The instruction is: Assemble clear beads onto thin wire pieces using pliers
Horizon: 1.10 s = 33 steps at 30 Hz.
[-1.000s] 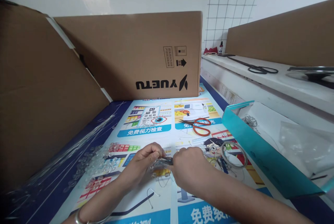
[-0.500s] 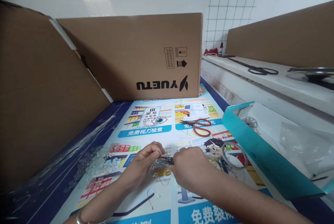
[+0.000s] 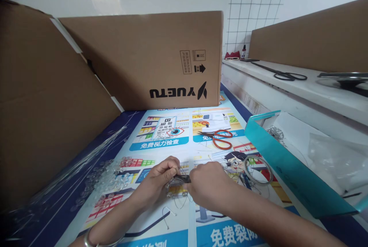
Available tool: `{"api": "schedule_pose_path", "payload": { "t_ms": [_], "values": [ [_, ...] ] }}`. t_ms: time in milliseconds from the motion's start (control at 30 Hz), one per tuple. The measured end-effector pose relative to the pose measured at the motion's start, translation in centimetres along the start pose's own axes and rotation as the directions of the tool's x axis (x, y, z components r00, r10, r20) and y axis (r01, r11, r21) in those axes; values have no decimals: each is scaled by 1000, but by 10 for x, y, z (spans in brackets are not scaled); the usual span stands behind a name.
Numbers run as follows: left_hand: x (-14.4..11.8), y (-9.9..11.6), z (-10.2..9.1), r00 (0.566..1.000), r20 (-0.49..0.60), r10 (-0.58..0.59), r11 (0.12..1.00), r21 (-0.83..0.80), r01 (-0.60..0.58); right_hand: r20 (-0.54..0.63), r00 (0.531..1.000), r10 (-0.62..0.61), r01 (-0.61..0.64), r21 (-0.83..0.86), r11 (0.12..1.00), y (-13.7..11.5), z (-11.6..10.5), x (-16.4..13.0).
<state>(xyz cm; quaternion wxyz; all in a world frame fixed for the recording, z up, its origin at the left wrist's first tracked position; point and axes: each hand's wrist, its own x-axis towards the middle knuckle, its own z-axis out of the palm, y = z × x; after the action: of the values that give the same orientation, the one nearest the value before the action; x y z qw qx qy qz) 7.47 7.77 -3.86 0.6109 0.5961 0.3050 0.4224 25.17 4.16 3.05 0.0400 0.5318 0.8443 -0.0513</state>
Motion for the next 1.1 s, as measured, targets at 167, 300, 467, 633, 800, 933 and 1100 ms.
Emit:
{"api": "schedule_pose_path", "payload": {
  "t_ms": [167, 300, 467, 633, 800, 933, 1100],
  "values": [
    [0, 1, 1, 1000, 9, 14, 999, 37, -15, 8, 1000, 3, -3, 1, 1000, 1, 2, 2],
    [0, 0, 1, 1000, -8, -2, 998, 63, 2, 24, 1000, 2, -2, 6, 1000, 2, 3, 3],
    [2, 1, -3, 995, -95, -29, 993, 111, 39, 66, 998, -23, 23, -5, 1000, 19, -8, 2],
    [4, 2, -6, 985, -166, -45, 995, 79, 59, 49, 999, -2, 4, -33, 999, 37, -19, -1],
    [3, 0, -3, 978, -202, -56, 998, 29, 64, 66, 998, -8, 10, -39, 999, 34, -14, 0],
    [2, -1, -1, 971, -219, -100, 995, -38, 94, 64, 998, 5, -2, -39, 999, 30, -10, 0],
    [0, 3, 2, 968, -226, -109, 991, -98, 89, 71, 997, -13, 12, 10, 1000, 35, -14, -1]
  ]
}}
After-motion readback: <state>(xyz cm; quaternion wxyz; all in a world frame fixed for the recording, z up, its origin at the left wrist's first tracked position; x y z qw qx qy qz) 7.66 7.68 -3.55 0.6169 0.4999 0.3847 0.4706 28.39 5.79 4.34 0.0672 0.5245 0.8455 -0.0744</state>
